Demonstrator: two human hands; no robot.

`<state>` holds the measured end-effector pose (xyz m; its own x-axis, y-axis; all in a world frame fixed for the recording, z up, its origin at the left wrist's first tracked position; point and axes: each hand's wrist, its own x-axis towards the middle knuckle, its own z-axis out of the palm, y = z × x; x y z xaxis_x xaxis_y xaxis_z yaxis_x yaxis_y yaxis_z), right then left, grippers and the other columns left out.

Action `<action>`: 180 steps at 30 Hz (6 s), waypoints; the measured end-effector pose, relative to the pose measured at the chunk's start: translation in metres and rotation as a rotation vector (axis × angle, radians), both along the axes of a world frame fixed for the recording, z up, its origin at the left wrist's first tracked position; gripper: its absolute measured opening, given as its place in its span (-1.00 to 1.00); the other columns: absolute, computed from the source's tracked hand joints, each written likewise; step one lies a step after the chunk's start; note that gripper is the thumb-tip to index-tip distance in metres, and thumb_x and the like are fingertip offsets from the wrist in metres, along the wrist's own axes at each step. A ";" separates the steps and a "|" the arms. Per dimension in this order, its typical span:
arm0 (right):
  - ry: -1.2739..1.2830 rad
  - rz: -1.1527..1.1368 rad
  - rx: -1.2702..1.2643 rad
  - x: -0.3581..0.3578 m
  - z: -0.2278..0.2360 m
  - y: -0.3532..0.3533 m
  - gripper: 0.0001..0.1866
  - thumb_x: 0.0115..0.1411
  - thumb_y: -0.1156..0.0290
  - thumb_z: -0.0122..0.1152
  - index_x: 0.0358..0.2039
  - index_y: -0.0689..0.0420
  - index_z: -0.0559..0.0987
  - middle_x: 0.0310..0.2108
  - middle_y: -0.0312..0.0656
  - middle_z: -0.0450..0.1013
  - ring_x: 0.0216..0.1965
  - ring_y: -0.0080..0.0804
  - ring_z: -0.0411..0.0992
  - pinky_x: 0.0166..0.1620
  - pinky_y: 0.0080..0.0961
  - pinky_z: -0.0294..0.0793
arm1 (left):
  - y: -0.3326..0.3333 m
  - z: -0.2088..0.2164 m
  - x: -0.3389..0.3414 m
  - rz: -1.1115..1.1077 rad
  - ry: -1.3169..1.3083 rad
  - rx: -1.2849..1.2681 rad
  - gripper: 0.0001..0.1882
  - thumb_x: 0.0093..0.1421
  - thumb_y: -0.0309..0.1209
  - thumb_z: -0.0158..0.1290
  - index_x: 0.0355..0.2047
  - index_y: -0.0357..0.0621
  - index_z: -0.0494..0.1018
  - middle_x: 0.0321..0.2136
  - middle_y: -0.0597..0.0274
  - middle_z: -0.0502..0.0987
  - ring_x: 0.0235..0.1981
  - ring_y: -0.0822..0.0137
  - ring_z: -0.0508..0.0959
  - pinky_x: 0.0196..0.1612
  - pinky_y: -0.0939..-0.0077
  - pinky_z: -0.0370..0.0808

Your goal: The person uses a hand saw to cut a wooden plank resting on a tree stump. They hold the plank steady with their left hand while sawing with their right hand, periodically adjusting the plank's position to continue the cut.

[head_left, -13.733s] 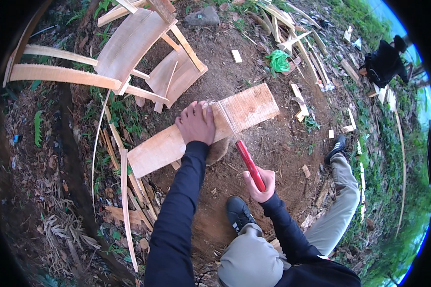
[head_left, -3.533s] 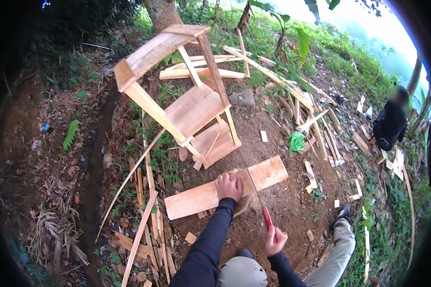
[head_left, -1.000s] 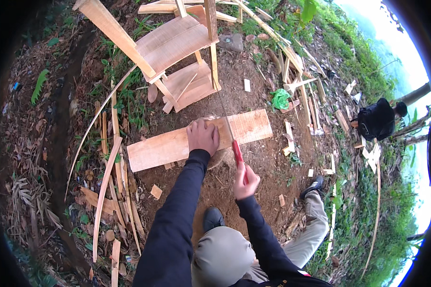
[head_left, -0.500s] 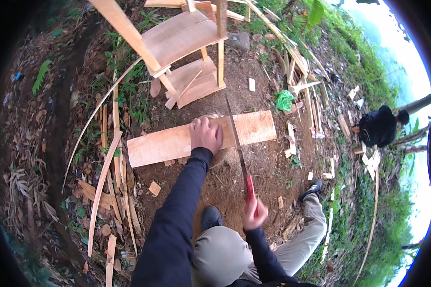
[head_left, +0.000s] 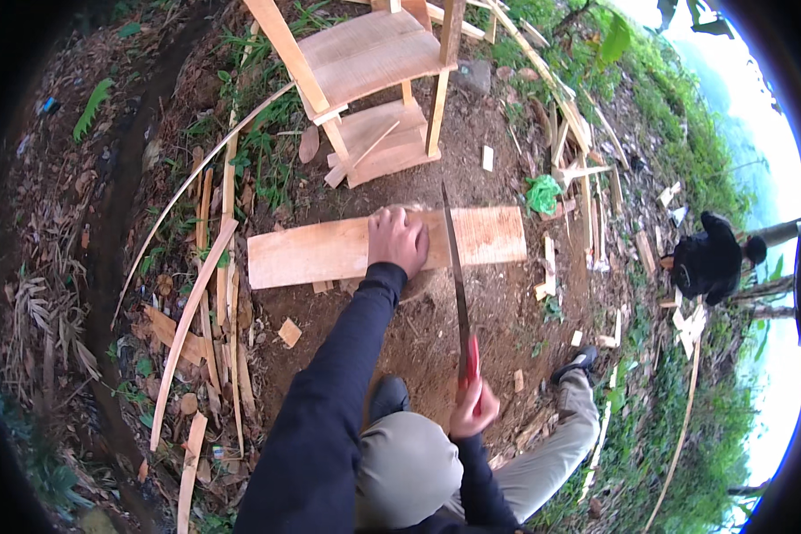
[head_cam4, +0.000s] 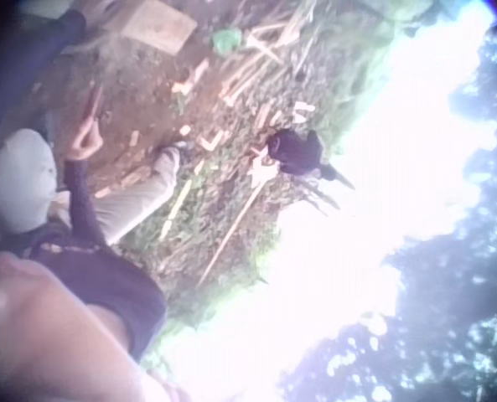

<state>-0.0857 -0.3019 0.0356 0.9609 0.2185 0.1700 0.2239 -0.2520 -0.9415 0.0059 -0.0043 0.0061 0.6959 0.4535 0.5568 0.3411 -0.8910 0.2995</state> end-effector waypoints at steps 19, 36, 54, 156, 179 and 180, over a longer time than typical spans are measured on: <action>-0.075 0.009 0.063 0.053 0.002 0.093 -0.59 0.45 0.32 0.02 -0.54 0.29 0.42 -0.75 -0.34 0.15 -0.65 -0.65 0.07 -0.59 -0.43 0.01 | -0.010 -0.003 -0.016 0.010 0.016 -0.141 -0.76 0.23 -0.24 0.04 -0.46 -0.11 0.54 -0.24 -0.03 0.47 -0.10 -0.04 0.42 -0.05 0.01 0.30; -0.037 0.004 -0.053 -0.004 -0.011 -0.021 -0.59 0.40 0.36 0.06 -0.63 0.22 0.46 -0.79 -0.33 0.24 -0.73 -0.63 0.21 -0.61 -0.49 0.09 | -0.007 0.008 0.006 0.008 0.050 0.009 -0.75 0.20 -0.20 0.07 -0.48 -0.09 0.50 -0.36 0.01 0.42 -0.19 -0.02 0.43 -0.11 0.05 0.28; -0.052 0.024 0.008 0.055 0.009 0.077 -0.61 0.34 0.47 0.14 -0.66 0.18 0.34 -0.79 -0.16 0.11 -0.80 -0.47 0.09 -0.66 -0.43 0.03 | -0.008 0.000 -0.003 0.018 0.061 -0.033 -0.77 0.24 -0.22 0.04 -0.45 -0.09 0.50 -0.28 -0.04 0.43 -0.14 -0.07 0.41 -0.09 -0.01 0.29; -0.008 -0.289 0.174 0.024 0.049 -0.122 -0.66 0.39 0.32 0.09 -0.52 0.23 0.47 -0.73 -0.42 0.29 -0.70 -0.72 0.19 -0.59 -0.65 0.08 | -0.044 0.001 -0.033 -0.463 -0.035 0.057 -0.75 0.14 -0.22 0.26 -0.19 0.04 0.60 -0.23 0.33 0.52 -0.13 0.18 0.48 -0.08 0.22 0.39; 0.091 -0.314 0.182 0.015 0.047 -0.121 -0.80 0.30 0.47 0.27 -0.40 0.14 0.42 -0.57 -0.41 0.30 -0.65 -0.73 0.27 -0.58 -0.70 0.27 | -0.070 -0.009 -0.031 -0.295 -0.029 -0.053 -0.89 0.21 -0.24 0.19 -0.35 0.06 0.56 -0.29 0.42 0.52 -0.16 0.26 0.49 -0.10 0.28 0.33; 0.112 -0.322 0.190 0.015 0.048 -0.119 -0.80 0.30 0.47 0.27 -0.41 0.14 0.41 -0.58 -0.41 0.30 -0.66 -0.73 0.27 -0.60 -0.70 0.27 | -0.070 -0.008 -0.031 -0.288 -0.004 -0.067 -0.88 0.23 -0.23 0.17 -0.35 0.06 0.56 -0.28 0.41 0.52 -0.15 0.25 0.49 -0.10 0.27 0.32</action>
<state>-0.0707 -0.4210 0.0834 0.9900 -0.1230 0.0690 0.0552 -0.1119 -0.9922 -0.0255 -0.0745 -0.0016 0.7991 0.2737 0.5353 0.0761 -0.9292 0.3615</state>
